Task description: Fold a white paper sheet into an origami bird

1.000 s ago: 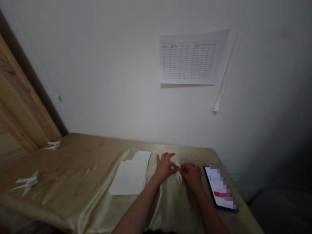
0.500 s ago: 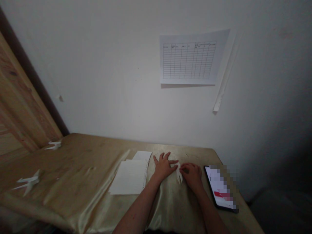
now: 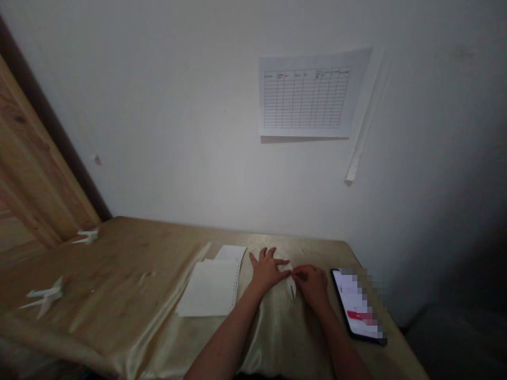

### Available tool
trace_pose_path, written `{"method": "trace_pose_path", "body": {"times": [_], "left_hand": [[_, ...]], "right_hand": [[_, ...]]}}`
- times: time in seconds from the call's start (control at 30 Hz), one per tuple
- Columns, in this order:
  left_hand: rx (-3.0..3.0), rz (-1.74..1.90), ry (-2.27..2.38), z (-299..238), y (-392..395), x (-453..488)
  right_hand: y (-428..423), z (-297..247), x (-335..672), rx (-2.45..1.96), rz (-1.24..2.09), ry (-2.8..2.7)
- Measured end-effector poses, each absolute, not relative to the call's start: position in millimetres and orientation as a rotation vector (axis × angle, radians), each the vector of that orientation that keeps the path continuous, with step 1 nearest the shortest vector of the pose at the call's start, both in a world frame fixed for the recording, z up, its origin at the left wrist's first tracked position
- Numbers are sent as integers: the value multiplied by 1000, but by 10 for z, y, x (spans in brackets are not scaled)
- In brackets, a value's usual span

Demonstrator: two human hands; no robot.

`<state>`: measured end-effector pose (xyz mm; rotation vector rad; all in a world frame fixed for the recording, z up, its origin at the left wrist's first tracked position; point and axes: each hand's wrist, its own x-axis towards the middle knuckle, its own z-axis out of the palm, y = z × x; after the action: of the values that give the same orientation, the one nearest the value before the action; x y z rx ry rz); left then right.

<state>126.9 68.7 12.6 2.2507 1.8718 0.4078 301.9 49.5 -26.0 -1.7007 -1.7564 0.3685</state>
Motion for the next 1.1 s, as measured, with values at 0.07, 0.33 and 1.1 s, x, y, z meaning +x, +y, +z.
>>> {"method": "trace_pose_path", "body": {"times": [0.07, 0.33, 1.1], "left_hand": [[2244, 394, 1890, 132, 682, 1295], [2232, 348, 1877, 152, 656, 1281], [2337, 216, 1702, 154, 533, 1232]], "right_hand": [[497, -264, 3020, -1713, 367, -1750], [500, -252, 3023, -1753, 358, -1699], [510, -239, 3020, -1760, 374, -1674]]}}
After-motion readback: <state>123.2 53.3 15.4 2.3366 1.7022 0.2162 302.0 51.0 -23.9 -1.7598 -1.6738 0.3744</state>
